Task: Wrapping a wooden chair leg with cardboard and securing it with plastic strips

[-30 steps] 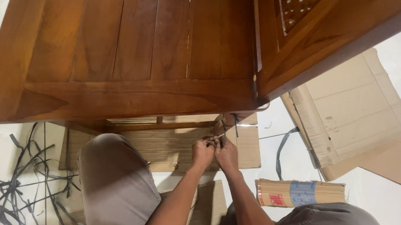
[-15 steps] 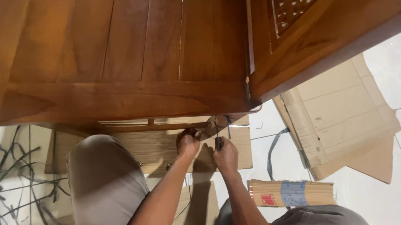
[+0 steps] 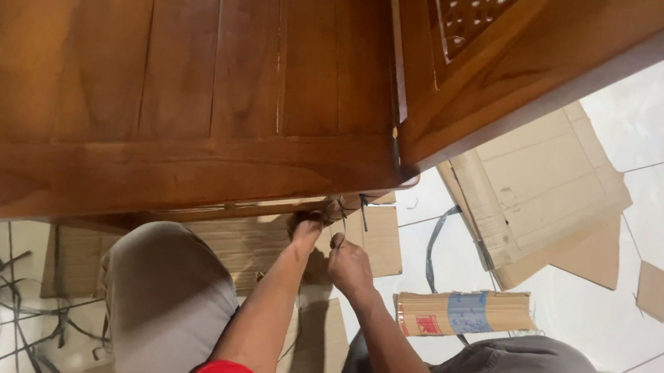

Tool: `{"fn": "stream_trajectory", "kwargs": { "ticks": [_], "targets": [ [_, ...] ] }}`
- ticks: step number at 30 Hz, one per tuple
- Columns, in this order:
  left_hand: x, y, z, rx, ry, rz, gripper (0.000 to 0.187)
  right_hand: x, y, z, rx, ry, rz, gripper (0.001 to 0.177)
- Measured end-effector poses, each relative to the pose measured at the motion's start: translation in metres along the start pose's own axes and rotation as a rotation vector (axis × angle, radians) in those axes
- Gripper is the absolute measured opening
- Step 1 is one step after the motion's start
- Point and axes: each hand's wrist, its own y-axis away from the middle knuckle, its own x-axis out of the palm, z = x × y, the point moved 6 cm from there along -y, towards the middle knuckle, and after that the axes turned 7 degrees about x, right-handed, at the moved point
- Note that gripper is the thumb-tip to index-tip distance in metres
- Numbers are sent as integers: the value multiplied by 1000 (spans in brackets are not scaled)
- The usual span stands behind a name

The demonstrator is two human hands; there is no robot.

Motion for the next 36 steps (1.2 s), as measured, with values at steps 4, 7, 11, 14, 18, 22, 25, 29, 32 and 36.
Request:
{"fn": "stream_trajectory", "kwargs": {
  "ticks": [4, 7, 11, 14, 18, 22, 25, 29, 32, 36],
  "targets": [
    [8, 0, -6, 101, -38, -3, 43, -4, 4, 3, -12, -12, 43, 16],
    [-9, 24, -31, 60, -152, 41, 47, -9, 11, 8, -3, -36, 61, 17],
    [-31, 32, -55, -179, -122, -29, 51, -5, 11, 6, -8, -60, 43, 18],
    [-8, -1, 10, -476, 109, -290, 50, -9, 16, 10, -22, -73, 25, 21],
    [-33, 93, -48, -351, 439, -489, 47, -15, 27, 16, -23, -88, 30, 23],
    [-13, 110, -44, -333, 573, -377, 29, -19, 37, 24, 28, -107, 81, 29],
    [3, 93, -20, -296, 609, -291, 23, -21, 38, 29, 34, -99, 109, 32],
    [-19, 110, -47, -272, 609, -265, 20, -10, 30, 25, 25, -152, 83, 34],
    [-36, 121, -60, -264, 508, -282, 19, -10, 31, 20, 28, -199, 62, 35],
    [-40, 127, -63, -289, 328, -258, 25, -9, 17, 10, 84, -244, 4, 31]
  ]
}}
